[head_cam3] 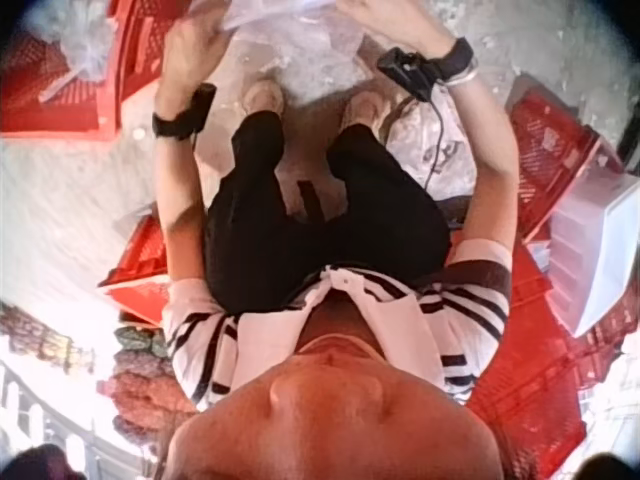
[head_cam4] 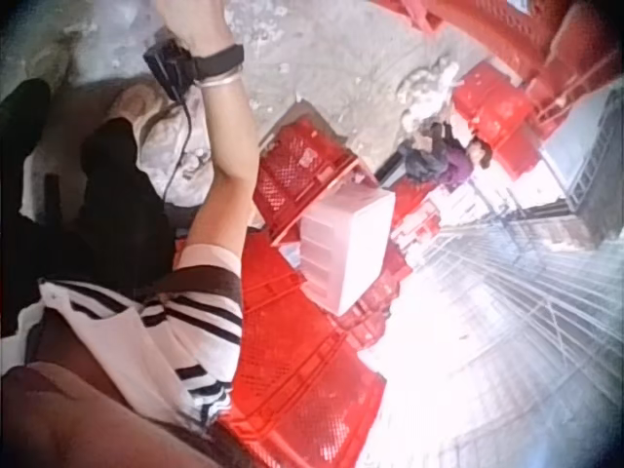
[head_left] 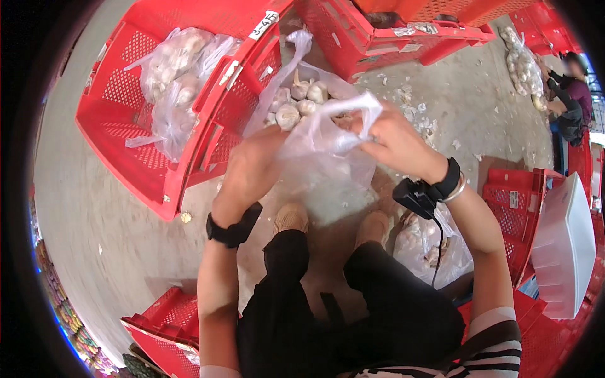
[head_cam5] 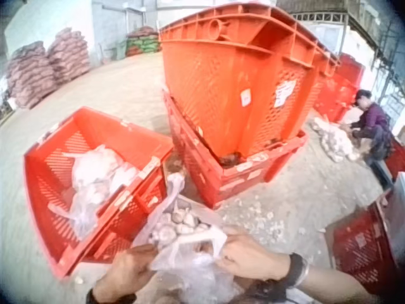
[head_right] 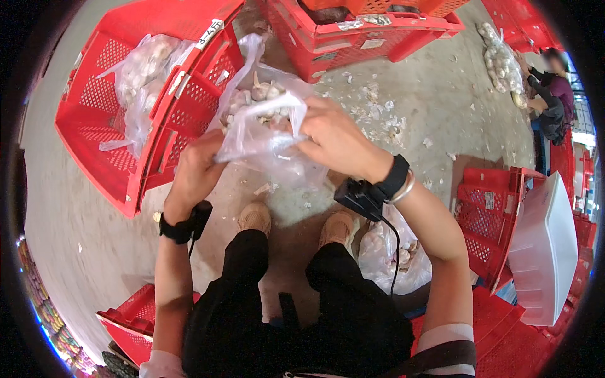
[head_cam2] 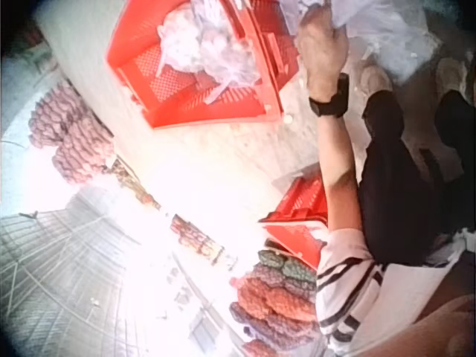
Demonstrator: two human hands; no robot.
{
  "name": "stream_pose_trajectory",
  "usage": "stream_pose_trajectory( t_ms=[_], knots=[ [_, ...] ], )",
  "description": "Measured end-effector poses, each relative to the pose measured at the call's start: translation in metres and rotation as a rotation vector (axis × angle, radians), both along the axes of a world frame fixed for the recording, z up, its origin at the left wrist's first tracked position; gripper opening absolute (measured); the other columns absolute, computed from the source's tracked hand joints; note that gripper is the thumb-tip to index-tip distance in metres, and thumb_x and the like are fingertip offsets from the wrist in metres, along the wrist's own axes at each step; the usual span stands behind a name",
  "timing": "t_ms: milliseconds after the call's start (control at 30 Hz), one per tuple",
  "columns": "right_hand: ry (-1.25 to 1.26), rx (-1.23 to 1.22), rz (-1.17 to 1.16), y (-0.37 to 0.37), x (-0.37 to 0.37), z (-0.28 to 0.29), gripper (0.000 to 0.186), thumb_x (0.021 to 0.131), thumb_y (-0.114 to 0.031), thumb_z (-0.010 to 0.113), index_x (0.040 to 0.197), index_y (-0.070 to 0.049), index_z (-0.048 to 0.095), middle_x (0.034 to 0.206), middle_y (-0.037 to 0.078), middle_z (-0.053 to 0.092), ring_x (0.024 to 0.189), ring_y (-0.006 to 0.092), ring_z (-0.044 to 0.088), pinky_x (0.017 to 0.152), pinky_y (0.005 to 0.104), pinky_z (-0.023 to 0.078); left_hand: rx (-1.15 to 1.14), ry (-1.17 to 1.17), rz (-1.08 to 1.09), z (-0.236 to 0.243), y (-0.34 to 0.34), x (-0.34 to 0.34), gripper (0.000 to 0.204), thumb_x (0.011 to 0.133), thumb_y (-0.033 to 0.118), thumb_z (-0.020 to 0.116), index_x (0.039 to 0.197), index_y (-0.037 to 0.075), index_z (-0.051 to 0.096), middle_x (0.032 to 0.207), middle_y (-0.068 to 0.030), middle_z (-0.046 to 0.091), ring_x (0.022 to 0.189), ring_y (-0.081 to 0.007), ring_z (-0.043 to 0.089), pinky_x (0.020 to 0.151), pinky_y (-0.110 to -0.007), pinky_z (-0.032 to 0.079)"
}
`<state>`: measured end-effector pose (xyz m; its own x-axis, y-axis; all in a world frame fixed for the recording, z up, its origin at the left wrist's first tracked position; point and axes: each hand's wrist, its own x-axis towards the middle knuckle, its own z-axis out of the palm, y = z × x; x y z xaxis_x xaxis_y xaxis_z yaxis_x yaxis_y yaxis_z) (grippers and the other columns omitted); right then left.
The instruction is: The person sits on a low stool in a warehouse and sorts garlic bulbs from a large plastic bag into smaller individual bags. They repeatedly pick up garlic, place it into a small bag, and then move the filled bag into a red crate.
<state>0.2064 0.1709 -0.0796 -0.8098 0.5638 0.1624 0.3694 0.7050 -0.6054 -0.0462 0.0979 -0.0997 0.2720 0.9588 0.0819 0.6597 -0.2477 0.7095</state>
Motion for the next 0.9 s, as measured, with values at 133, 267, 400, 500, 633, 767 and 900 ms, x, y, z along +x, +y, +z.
stream_pose_trajectory(
  t_ms=[133, 267, 400, 500, 633, 767, 900],
  knots=[
    [-0.107, -0.193, 0.153, -0.039, 0.026, -0.038, 0.022, 0.075, -0.014, 0.059, 0.094, -0.006, 0.063, 0.086, 0.017, 0.061, 0.092, 0.0327, 0.056, 0.088, 0.0407, 0.041, -0.093, -0.046, -0.3, -0.049, -0.052, 0.01, 0.032, 0.073, 0.021, 0.068, 0.098, 0.002, 0.06, 0.083, -0.0162, 0.059, 0.081, -0.0347, 0.057, 0.074, -0.041, 0.045],
    [-0.543, -0.06, 0.2, -0.108, 0.081, -0.115, 0.022, 0.08, -0.026, 0.059, 0.083, -0.005, 0.064, 0.078, 0.014, 0.062, 0.086, 0.0298, 0.06, 0.096, 0.0388, 0.039, -0.362, 0.294, -0.603, -0.115, -0.108, 0.063, 0.05, 0.078, 0.04, 0.062, 0.107, 0.0, 0.055, 0.088, -0.0178, 0.06, 0.087, -0.0361, 0.057, 0.08, -0.043, 0.044],
    [-0.513, -0.198, 0.199, -0.157, 0.077, -0.138, 0.045, 0.084, -0.047, 0.051, 0.078, -0.004, 0.064, 0.072, 0.014, 0.063, 0.08, 0.031, 0.061, 0.094, 0.0408, 0.04, -0.491, 0.346, -0.719, -0.143, -0.132, 0.068, 0.048, 0.085, 0.042, 0.052, 0.106, -0.001, 0.054, 0.087, -0.019, 0.059, 0.088, -0.0368, 0.057, 0.082, -0.043, 0.044],
    [-0.545, -0.287, 0.146, -0.168, 0.08, -0.144, 0.058, 0.086, -0.056, 0.043, 0.077, -0.002, 0.064, 0.069, 0.017, 0.062, 0.075, 0.0335, 0.061, 0.084, 0.0422, 0.046, -0.64, 0.308, -0.711, -0.154, -0.129, 0.077, 0.04, 0.09, 0.036, 0.047, 0.107, 0.0, 0.054, 0.097, -0.0207, 0.058, 0.091, -0.0354, 0.057, 0.083, -0.04, 0.045],
    [-0.52, -0.545, -0.044, -0.139, 0.067, -0.143, 0.056, 0.091, -0.049, 0.04, 0.081, 0.001, 0.061, 0.07, 0.02, 0.061, 0.072, 0.0366, 0.061, 0.068, 0.0434, 0.048, -0.394, -0.133, -0.536, -0.18, -0.125, 0.073, 0.03, 0.092, 0.027, 0.042, 0.107, 0.003, 0.053, 0.11, -0.0214, 0.053, 0.09, -0.0333, 0.056, 0.081, -0.038, 0.047],
    [-0.036, -0.791, -0.304, -0.134, 0.032, -0.147, 0.042, 0.094, -0.032, 0.04, 0.081, 0.004, 0.057, 0.078, 0.022, 0.06, 0.066, 0.0375, 0.059, 0.066, 0.0433, 0.046, -0.239, 0.166, -0.806, -0.15, -0.137, 0.098, 0.031, 0.084, 0.021, 0.05, 0.114, 0.015, 0.055, 0.121, -0.0118, 0.05, 0.096, -0.0296, 0.055, 0.081, -0.04, 0.046],
    [-0.416, -0.469, -0.159, -0.157, 0.024, -0.171, 0.022, 0.085, -0.02, 0.052, 0.083, 0.0, 0.059, 0.078, 0.02, 0.061, 0.074, 0.0309, 0.063, 0.065, 0.0398, 0.049, -0.1, 0.193, -0.852, -0.182, -0.154, 0.11, 0.039, 0.08, 0.029, 0.055, 0.119, 0.022, 0.055, 0.126, -0.0107, 0.047, 0.103, -0.0302, 0.053, 0.086, -0.043, 0.043]
  ],
)
